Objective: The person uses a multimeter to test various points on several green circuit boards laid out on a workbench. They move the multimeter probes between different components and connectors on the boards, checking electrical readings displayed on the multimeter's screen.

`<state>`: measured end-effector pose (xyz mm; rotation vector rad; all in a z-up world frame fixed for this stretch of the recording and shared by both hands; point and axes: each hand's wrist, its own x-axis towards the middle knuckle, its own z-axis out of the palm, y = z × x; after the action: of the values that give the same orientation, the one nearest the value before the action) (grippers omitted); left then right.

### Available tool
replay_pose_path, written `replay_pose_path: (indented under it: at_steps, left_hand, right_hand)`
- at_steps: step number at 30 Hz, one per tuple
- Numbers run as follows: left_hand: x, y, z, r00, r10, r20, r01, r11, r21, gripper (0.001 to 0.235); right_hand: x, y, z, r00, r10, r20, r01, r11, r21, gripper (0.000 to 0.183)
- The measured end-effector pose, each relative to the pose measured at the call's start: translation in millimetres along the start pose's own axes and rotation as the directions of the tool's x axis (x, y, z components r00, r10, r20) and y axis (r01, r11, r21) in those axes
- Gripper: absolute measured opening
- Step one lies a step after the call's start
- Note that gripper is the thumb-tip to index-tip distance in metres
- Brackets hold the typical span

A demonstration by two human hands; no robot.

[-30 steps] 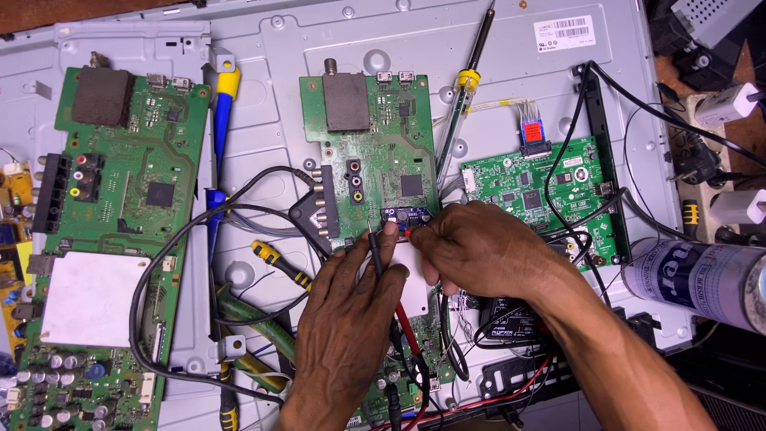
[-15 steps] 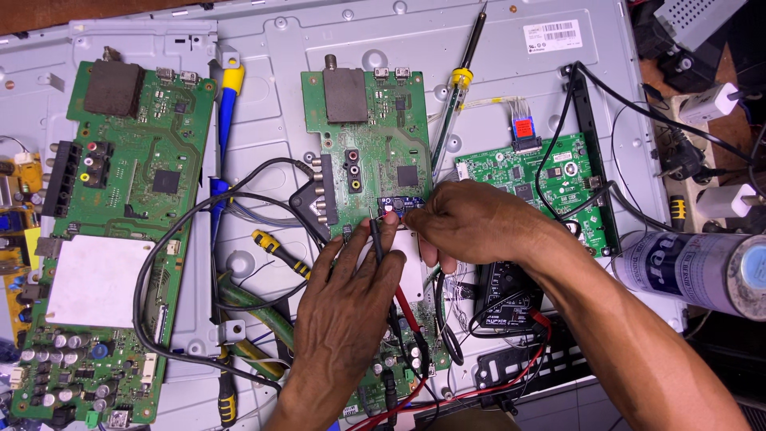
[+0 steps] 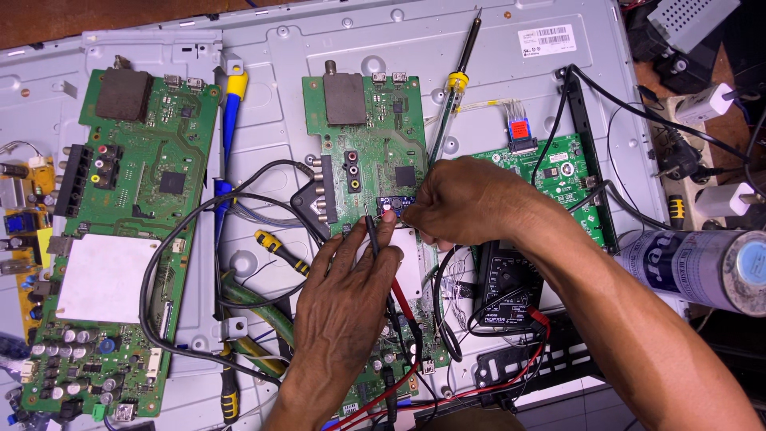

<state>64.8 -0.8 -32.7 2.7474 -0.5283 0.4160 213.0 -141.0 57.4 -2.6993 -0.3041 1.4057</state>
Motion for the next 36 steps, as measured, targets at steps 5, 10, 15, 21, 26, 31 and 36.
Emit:
replay_pose_path:
  at_steps: [5,10,15,21,26,31,36]
  left_hand:
    - [1.5,0.3,-2.5,1.000,-0.002,-0.006,0.002,1.000,-0.008,0.026]
    - [0.8,1.2,-3.5,1.000,-0.010,0.012,0.010,1.000,-0.014,0.033]
    - [1.1,1.6,-6.7,1.000,-0.012,0.023,0.012,1.000,-0.011,0.044]
    - [-0.8,0.7,-0.4,1.000,-0.021,0.016,0.021,1.000,0.008,0.027]
    - [-2.9,-0.4,1.1,1.000,-0.026,0.017,0.027,0.999,-0.023,0.041]
    - [-2.6,-1.5,2.5,1.000,-0.023,0.014,0.024,0.999,-0.034,0.034]
    - [-0.3,-0.2,-2.4,1.000,-0.005,0.019,0.005,1.000,-0.002,0.024]
  right_hand:
    - [2.4,0.2,-0.9,0.992,-0.018,-0.121,0.000,0.990,-0.141,0.042]
    - [-3.0,-10.6,-9.1,0.988,0.005,-0.152,-0.042,0.970,-0.238,0.032]
    - [-5.6,-15.2,-2.2,0.969,-0.126,-0.215,0.023,0.905,-0.426,0.041]
    - [3.0,-6.1,27.1,0.857,-0.425,-0.292,0.122,0.717,-0.686,0.011]
    - [8.2,2.5,42.6,0.606,-0.660,-0.445,0.069,0.601,-0.796,0.026]
    - [6.1,10.0,37.5,0.492,-0.761,-0.422,0.082,0.523,-0.849,0.025]
    - [7.5,19.0,34.3,0.439,-0.808,-0.392,0.127,0.488,-0.864,0.010]
